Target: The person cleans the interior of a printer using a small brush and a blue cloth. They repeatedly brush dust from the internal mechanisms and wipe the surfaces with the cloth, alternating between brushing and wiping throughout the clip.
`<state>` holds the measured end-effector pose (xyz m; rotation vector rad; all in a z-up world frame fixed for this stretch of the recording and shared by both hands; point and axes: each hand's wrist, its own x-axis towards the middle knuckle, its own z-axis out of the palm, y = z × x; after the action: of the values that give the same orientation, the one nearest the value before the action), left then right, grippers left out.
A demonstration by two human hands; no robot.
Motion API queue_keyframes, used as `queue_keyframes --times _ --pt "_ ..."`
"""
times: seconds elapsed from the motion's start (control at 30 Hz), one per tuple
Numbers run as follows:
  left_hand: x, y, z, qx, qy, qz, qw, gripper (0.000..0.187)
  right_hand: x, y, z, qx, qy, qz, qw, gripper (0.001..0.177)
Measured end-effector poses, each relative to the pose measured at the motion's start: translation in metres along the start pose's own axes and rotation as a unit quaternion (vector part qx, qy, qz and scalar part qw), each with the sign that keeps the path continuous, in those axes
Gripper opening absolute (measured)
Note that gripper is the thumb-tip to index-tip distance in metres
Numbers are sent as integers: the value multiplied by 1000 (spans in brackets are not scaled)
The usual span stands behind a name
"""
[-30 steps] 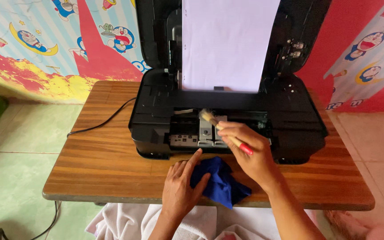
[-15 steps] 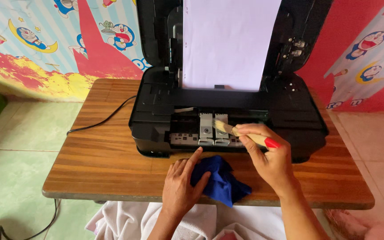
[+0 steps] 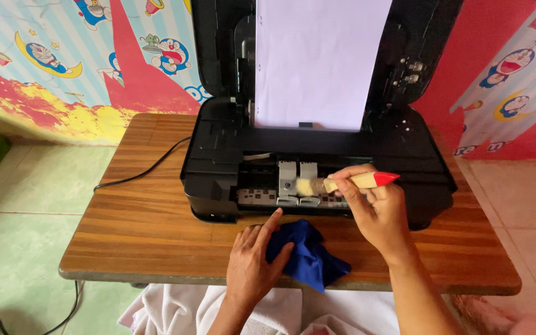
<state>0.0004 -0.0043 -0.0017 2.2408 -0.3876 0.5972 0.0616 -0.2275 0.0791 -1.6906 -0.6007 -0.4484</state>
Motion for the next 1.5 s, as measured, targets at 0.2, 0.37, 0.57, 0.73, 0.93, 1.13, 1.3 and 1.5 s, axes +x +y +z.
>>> queue_keyframes --times 0.2,0.37,0.57,0.73,0.93,1.13,1.3,1.5 --pt "0 -1 0 -1 8 12 1000 71 2 3 3 13 15 36 999 16" --pt "-1 -1 1 -3 6 7 1000 70 12 2 -9 -180 148 -46 972 12" --pt "1 1 -5 -10 -11 23 1000 77 28 8 1 -302 172 -114 931 8" --pt "3 6 -16 -31 -41 43 998 85 37 14 50 -181 90 -100 974 10" --pt "6 5 -14 -22 -15 105 994 63 25 6 50 -37 -9 5 999 12" --pt "-1 -6 -2 12 -25 40 999 34 -21 -11 -15 -90 -5 -2 996 14" --pt "-4 -7 -3 -27 -23 -79 996 38 -48 -21 -35 -206 -75 32 975 9" --pt "-8 -4 -12 -290 56 -201 934 30 -69 5 0 -309 -168 4 936 30"
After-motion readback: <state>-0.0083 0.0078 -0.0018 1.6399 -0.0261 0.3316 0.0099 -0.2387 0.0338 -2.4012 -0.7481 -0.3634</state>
